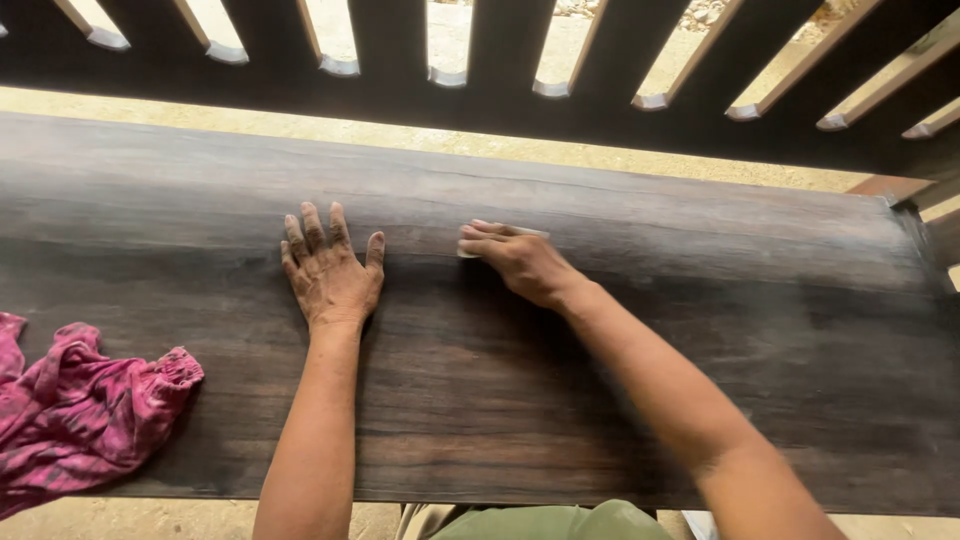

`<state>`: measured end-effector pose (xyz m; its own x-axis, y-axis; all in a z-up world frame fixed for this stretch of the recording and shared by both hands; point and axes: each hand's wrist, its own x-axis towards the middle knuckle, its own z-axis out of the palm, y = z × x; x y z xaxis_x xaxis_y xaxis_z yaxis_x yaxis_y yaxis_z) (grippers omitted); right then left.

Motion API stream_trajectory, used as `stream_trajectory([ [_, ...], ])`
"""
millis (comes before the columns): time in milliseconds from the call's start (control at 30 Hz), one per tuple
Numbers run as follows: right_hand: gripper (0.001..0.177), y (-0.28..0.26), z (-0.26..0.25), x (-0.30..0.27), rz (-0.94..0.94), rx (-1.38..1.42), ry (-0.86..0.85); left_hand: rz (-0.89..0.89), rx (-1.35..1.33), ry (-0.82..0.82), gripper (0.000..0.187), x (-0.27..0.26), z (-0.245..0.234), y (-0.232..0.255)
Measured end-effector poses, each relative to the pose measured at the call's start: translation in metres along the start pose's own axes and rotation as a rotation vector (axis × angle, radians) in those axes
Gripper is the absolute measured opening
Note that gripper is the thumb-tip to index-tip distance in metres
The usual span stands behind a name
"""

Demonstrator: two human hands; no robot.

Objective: The person sands the surface of a dark wooden bench using a sanding block. They move the block back and forth along the grain of the wood, covering the entire seat area.

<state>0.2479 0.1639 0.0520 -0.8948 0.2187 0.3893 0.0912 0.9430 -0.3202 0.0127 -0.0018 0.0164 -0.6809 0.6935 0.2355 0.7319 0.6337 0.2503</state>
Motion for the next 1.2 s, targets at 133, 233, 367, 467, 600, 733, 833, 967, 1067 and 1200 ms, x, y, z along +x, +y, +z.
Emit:
stream_trajectory([
  [133,0.030,0.012,-0.032,-0.042,0.101,-0.001,-0.110,-0.006,-0.003,0.021,0.078,-0.002,-0.001,0.001],
  [233,0.028,0.015,-0.030,-0.043,0.084,-0.056,-0.102,-0.021,0.004,-0.002,0.077,-0.002,-0.005,0.004],
  [367,0.039,0.003,0.006,-0.007,0.079,-0.104,-0.093,-0.009,0.008,0.003,0.078,-0.002,-0.008,0.005],
  [467,0.039,-0.007,0.015,0.008,0.080,-0.126,-0.048,-0.001,0.013,-0.004,0.078,-0.004,-0.006,0.003],
  [600,0.037,0.003,-0.012,-0.012,-0.004,-0.112,-0.067,0.025,-0.007,0.019,0.077,0.000,0.003,-0.004],
  [733,0.032,0.007,-0.032,-0.040,0.078,-0.091,-0.111,0.001,0.007,0.006,0.077,-0.004,-0.005,0.002],
  [833,0.036,0.016,-0.007,-0.033,0.092,-0.159,-0.089,-0.006,0.006,0.018,0.079,0.000,-0.005,0.005],
  [967,0.037,-0.013,0.030,0.003,0.152,-0.170,-0.062,0.062,0.021,0.045,0.078,-0.003,0.005,-0.004],
  [1067,0.038,-0.007,0.044,0.006,0.066,-0.125,0.098,0.099,-0.038,0.056,0.081,0.004,0.011,-0.011],
  [1200,0.039,0.021,0.004,-0.053,0.078,-0.134,0.080,0.079,-0.051,0.013,0.084,0.007,0.017,-0.017],
])
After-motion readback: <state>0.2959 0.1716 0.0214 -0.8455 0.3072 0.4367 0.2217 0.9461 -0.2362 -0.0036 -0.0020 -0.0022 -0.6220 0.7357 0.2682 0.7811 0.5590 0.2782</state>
